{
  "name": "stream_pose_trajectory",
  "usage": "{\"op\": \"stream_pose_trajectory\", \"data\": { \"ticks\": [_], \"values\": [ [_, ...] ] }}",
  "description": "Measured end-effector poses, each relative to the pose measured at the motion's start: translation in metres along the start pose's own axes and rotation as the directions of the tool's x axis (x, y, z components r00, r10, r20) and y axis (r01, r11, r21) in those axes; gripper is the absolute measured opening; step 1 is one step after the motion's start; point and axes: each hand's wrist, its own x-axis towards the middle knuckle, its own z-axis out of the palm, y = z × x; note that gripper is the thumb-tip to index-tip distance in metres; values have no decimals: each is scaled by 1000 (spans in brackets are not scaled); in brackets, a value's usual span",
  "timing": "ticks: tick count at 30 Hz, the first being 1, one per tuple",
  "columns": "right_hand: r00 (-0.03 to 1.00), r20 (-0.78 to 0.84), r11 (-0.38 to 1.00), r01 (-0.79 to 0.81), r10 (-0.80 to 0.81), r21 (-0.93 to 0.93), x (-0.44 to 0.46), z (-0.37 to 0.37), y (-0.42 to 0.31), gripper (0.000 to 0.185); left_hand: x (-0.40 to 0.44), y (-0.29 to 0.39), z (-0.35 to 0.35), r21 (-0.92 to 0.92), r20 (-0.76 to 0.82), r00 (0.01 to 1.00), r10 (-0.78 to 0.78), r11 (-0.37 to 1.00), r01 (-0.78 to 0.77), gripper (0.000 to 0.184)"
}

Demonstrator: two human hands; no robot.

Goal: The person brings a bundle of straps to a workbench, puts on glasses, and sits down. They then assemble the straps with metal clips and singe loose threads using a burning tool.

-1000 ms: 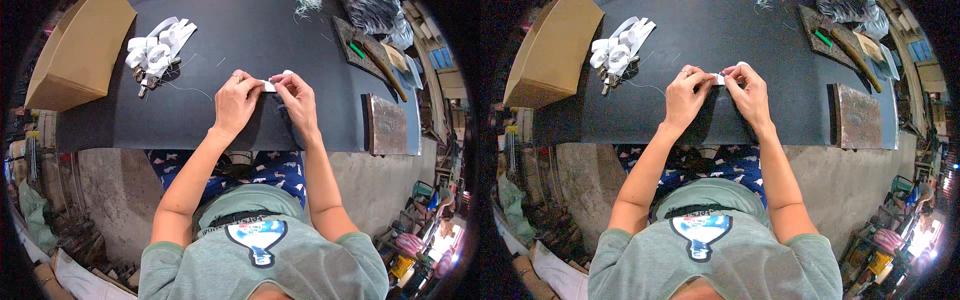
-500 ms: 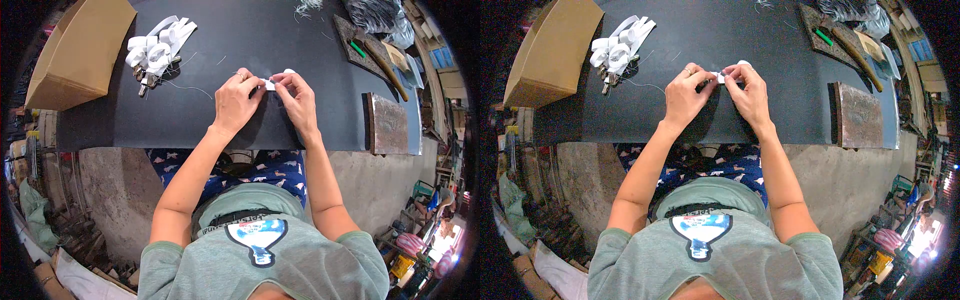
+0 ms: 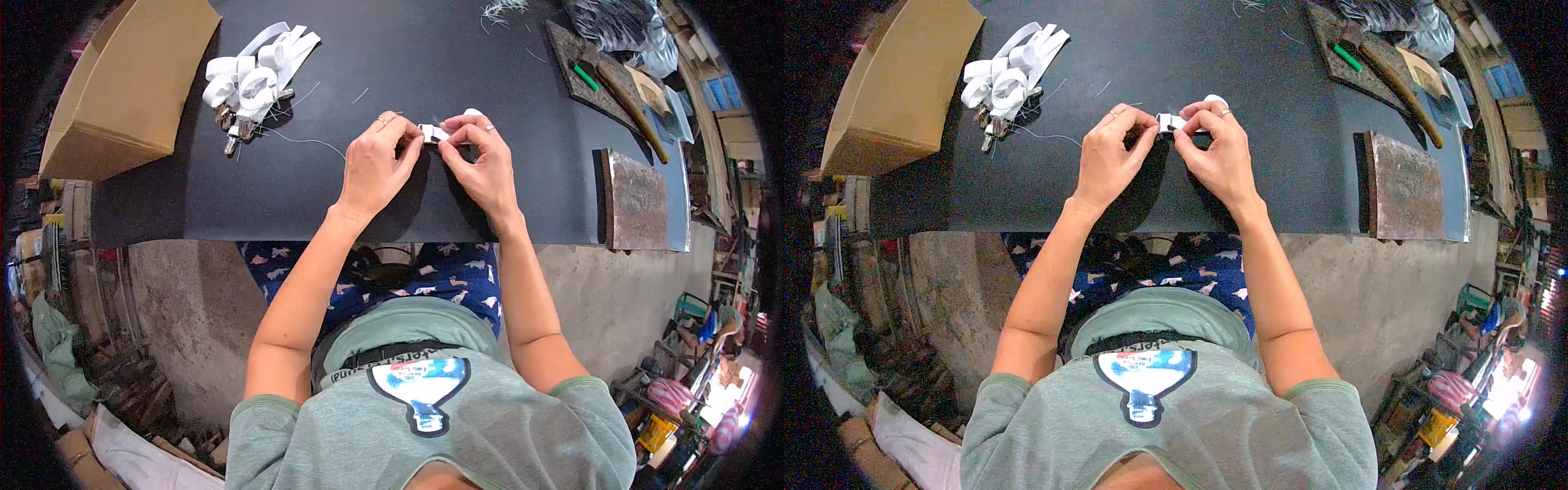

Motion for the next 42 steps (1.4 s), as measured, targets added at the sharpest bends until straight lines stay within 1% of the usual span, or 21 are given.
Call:
{"op": "stream_pose_trajectory", "data": {
  "ticks": [14, 17, 20, 23, 26, 29, 30, 32, 35, 36, 42],
  "values": [
    [999, 7, 996, 46, -45, -82, 0, 1, 0, 12, 0, -1, -1, -2, 3, 1000, 14, 1000, -14, 10],
    [999, 7, 998, -51, 50, 49, 0, 0, -1, 11, 1, -3, -2, -68, 13, 995, -103, 992, 104, 11],
    [991, -5, 984, -135, 136, 115, -1, -1, -3, 10, 8, -3, -2, -281, 7, 978, -210, 938, 203, 14],
    [986, -29, 972, -155, 163, 177, -3, 1, 5, 11, 15, -7, -3, -245, 37, 956, -292, 925, 292, 20],
    [976, -42, 951, -197, 213, 238, -6, 4, 9, 12, 17, -13, 0, -115, 40, 970, -240, 963, 243, 30],
    [971, -52, 924, -204, 233, 323, -9, 6, 14, 10, 19, -7, -8, -50, 218, 968, -123, 989, 137, 41],
    [980, -57, 943, -167, 191, 289, -9, 6, 13, 10, 18, -8, -7, 22, 224, 973, -59, 998, 56, 40],
    [992, -61, 971, -92, 108, 221, -9, 6, 10, 9, 18, -8, -4, 29, 213, 973, -87, 996, 82, 36],
    [998, -47, 998, 50, -48, 29, -8, 3, 4, 10, 19, -8, -2, 24, 193, 977, -92, 996, 89, 32],
    [998, -56, 998, 27, -25, 48, -7, 4, 3, 12, 19, -9, -1, 19, 186, 978, -89, 996, 87, 31],
    [998, -53, 999, 32, -33, -23, -8, 6, 2, 13, 18, -8, -1, 18, 166, 983, -77, 997, 75, 31]
  ]
}}
